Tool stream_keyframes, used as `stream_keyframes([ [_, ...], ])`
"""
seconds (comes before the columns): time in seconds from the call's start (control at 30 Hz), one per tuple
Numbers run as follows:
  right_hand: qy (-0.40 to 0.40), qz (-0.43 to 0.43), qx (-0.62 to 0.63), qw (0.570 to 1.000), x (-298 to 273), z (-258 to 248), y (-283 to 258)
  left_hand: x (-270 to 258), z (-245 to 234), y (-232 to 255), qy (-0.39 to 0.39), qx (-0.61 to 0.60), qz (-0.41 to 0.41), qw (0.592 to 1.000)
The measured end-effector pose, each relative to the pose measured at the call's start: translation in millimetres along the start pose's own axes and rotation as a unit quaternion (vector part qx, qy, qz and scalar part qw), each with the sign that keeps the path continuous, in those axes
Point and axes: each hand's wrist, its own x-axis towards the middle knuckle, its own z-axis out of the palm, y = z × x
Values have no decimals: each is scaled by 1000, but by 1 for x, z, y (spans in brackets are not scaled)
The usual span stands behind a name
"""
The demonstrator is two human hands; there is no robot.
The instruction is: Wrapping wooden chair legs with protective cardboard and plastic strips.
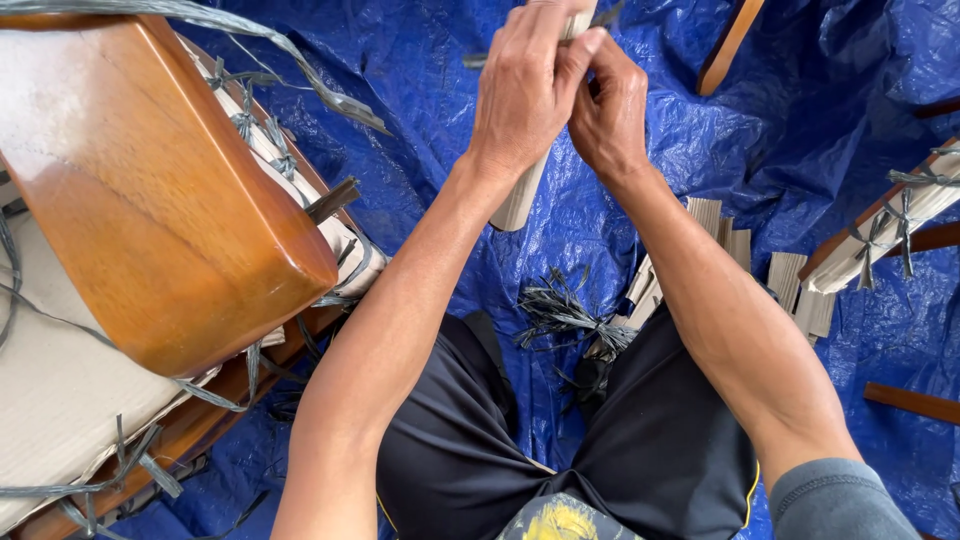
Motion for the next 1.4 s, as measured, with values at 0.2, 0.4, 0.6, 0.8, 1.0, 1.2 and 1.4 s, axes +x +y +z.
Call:
stream_keyframes([
  [0.2, -13, 84, 37, 996, 5, -5, 1, -7, 2, -21, -45, 112, -102, 987],
  [0.4, -54, 137, 168, 975, 8, -9, 19, -9, -4, -28, -55, 113, -167, 978],
  [0.6, -69, 110, 193, 973, 8, -15, 18, -4, -10, -23, -73, 103, -74, 989],
  [0.8, -48, 26, 112, 992, 5, -19, -1, -3, -12, -24, -89, 105, -53, 989],
  [1.0, -20, -95, -109, 989, 1, -19, -20, -4, -6, -29, -107, 82, -87, 987],
  [1.2, 18, -81, -105, 991, -1, -8, -15, 2, -12, -22, -123, 35, -125, 984],
  [1.4, 66, -88, -75, 991, -1, -2, -2, 0, -12, -24, -107, 51, -60, 991],
])
